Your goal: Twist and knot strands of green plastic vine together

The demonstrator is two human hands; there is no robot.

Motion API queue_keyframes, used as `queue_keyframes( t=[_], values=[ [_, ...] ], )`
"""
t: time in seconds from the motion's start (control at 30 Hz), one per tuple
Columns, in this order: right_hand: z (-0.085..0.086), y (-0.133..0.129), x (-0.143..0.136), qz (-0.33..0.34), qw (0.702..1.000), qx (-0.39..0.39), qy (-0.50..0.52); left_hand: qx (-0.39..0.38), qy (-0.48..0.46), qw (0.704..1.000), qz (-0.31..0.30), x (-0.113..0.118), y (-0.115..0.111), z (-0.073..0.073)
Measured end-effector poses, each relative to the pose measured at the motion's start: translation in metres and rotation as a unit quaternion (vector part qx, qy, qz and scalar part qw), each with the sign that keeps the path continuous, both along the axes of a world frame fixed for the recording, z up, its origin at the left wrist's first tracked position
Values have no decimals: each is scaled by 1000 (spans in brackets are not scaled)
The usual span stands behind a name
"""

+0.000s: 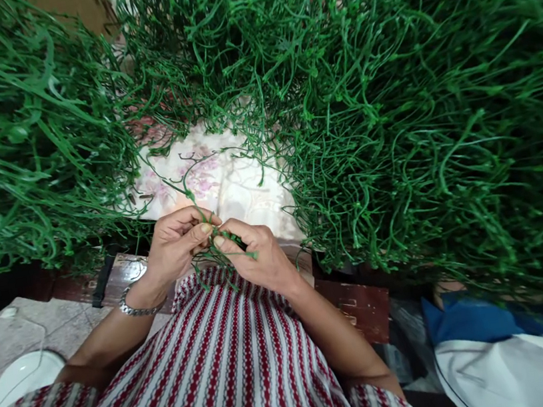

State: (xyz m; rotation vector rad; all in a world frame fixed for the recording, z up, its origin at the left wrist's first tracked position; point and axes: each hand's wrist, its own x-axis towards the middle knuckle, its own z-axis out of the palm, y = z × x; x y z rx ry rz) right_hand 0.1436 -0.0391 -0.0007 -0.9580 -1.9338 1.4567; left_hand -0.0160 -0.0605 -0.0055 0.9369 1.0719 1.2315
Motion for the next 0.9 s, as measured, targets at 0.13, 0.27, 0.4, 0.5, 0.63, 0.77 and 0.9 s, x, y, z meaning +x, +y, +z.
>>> queue_keyframes(
  t=[0.13, 0.27, 0.4, 0.5, 0.63, 0.77, 0.9],
  values=[
    [-4, 0, -1, 14, 1000, 11, 1, 60, 114, 992, -8, 0, -1, 0],
    [-8, 2, -1, 18, 1000, -8, 2, 109, 189, 975, -37, -3, -1, 4],
    [-7, 4, 1, 53, 998, -9, 16, 105, 120, 987, -27, -1, -4, 0],
    [-7, 4, 3, 69, 996, -30, 53, 93, 54, 994, 0, 2, -8, -5],
    [-11, 3, 3, 66, 989, -85, 100, 119, 27, 992, 18, 7, -11, -8],
    [-16, 0, 2, 54, 982, -131, 127, 138, -28, 990, 28, 14, -12, -4],
    [-19, -1, 1, 45, 971, -173, 161, 109, -150, 982, 24, 22, -10, 2]
  ],
)
